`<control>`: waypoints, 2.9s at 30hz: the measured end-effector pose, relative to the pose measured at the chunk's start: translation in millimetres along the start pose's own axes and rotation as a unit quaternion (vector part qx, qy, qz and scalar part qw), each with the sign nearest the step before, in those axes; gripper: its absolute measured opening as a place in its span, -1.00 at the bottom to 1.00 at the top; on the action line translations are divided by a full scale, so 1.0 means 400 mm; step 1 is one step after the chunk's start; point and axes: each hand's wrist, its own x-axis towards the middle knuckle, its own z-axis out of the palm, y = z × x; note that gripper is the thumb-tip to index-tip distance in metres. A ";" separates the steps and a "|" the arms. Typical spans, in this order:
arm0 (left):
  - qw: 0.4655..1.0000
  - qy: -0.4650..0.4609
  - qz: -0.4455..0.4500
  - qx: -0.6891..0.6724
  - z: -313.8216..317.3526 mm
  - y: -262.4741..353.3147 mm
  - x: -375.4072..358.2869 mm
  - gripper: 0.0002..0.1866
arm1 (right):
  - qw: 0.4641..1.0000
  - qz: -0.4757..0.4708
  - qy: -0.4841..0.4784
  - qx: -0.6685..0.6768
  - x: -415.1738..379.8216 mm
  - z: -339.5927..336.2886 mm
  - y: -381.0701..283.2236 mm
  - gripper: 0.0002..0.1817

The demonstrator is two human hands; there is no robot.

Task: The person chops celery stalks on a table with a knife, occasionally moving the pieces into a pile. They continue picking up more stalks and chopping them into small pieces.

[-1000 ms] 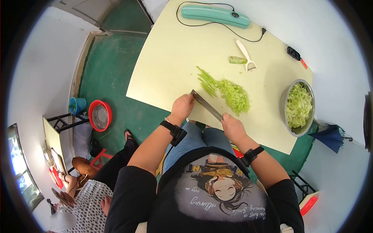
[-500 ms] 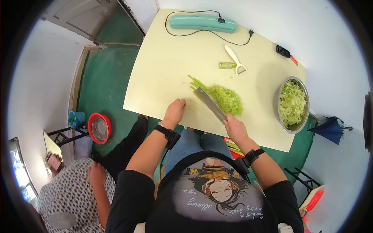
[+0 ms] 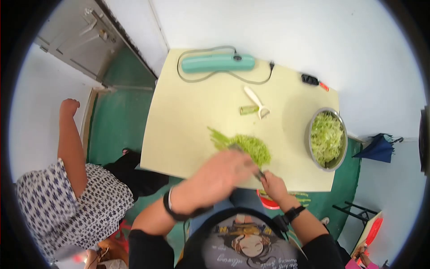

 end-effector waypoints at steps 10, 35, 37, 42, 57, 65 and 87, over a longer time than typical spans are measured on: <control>0.972 -0.006 0.236 -0.002 -0.262 0.261 0.066 -0.56 | 1.000 0.012 0.008 0.026 -0.003 -0.015 -0.024 -0.81; 0.992 -0.105 0.055 0.037 -0.205 0.035 0.044 -0.59 | 0.996 0.017 0.073 0.057 -0.005 0.018 0.007 -0.81; 0.977 -0.180 -0.105 0.049 -0.022 -0.176 0.016 -0.57 | 0.995 0.025 0.076 0.062 -0.012 0.023 0.010 -0.81; 0.980 -0.089 -0.141 0.104 0.271 -0.425 -0.057 -0.36 | 0.992 0.033 0.095 0.072 -0.032 0.023 0.014 -0.81; 0.964 -0.107 -0.184 0.159 0.358 -0.300 -0.181 -0.38 | 0.993 0.031 0.079 0.078 -0.024 0.031 -0.013 -0.82; 0.965 -0.029 -0.215 0.145 0.415 -0.301 -0.216 -0.58 | 0.998 0.027 0.038 0.052 0.016 0.056 -0.010 -0.82; 0.937 0.044 -0.311 0.151 0.476 -0.354 -0.137 -0.80 | 0.999 -0.006 0.022 -0.024 0.158 0.050 -0.086 -0.84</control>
